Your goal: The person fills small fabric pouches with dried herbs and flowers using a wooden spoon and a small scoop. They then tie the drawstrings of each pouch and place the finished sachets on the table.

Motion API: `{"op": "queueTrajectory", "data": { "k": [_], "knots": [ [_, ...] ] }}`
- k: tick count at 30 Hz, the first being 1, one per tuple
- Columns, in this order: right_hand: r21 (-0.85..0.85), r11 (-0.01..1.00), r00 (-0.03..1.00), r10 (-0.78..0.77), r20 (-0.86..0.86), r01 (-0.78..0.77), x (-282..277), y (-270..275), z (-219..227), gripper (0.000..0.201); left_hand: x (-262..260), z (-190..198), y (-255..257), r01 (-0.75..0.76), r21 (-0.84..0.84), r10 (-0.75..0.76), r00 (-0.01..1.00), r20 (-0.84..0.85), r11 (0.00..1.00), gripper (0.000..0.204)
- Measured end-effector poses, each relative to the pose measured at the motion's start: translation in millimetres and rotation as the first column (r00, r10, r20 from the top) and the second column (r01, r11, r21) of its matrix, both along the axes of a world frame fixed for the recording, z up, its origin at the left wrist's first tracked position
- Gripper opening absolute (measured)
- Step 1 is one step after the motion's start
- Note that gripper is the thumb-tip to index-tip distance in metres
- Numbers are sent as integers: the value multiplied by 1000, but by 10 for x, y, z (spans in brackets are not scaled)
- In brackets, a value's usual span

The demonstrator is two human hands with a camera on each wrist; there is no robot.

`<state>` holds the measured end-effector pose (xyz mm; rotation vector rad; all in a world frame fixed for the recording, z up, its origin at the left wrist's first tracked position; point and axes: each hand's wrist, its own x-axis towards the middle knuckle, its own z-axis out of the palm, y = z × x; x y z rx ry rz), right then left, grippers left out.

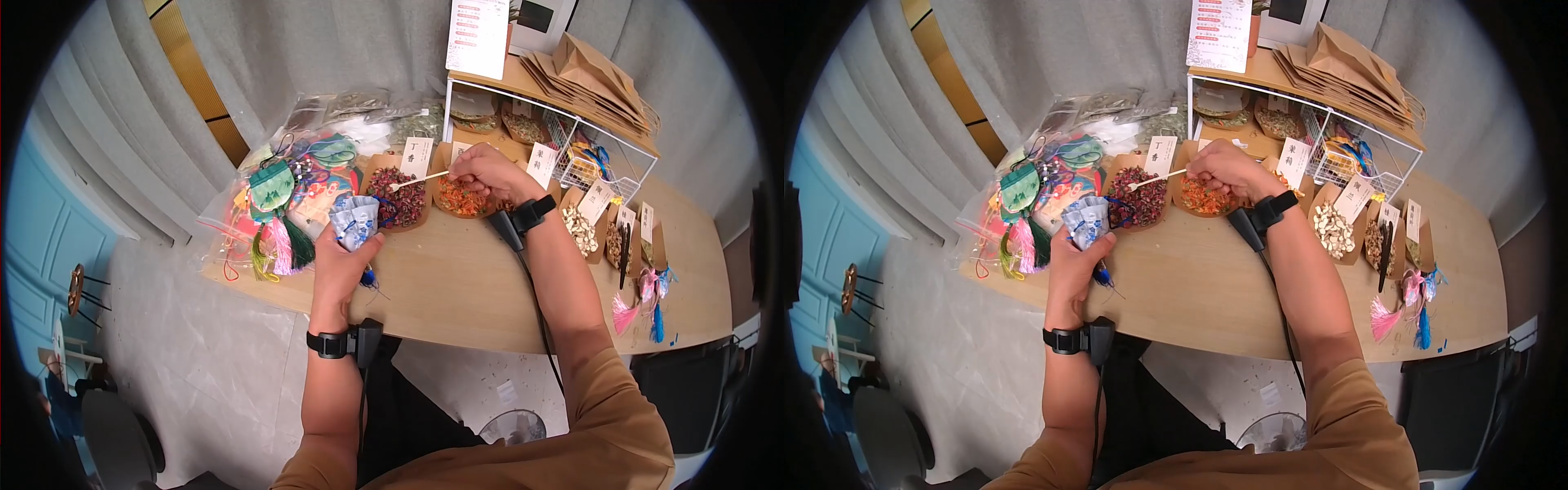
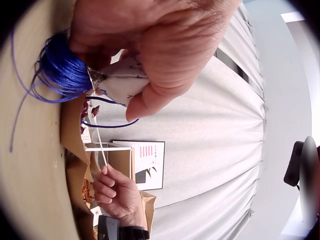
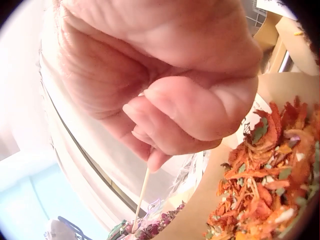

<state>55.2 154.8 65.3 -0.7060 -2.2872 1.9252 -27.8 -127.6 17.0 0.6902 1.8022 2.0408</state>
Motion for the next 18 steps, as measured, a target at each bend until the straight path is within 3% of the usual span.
{"op": "queueTrajectory", "data": {
  "k": [6,10,13,18],
  "knots": [
    [-45,999,997,21,-78,-24,71,-18,171,18,9,-5,8,28,-34,-30,998,-55,999,37],
    [5,991,975,136,-174,-137,127,-154,343,20,8,1,1,47,-58,-52,995,-84,997,37],
    [192,968,961,197,-196,-159,154,-327,434,16,32,26,-2,55,-62,-61,993,-97,997,37],
    [351,923,915,269,-301,-156,162,-393,433,11,44,31,3,45,-51,-49,996,-74,998,38]
  ]
}}
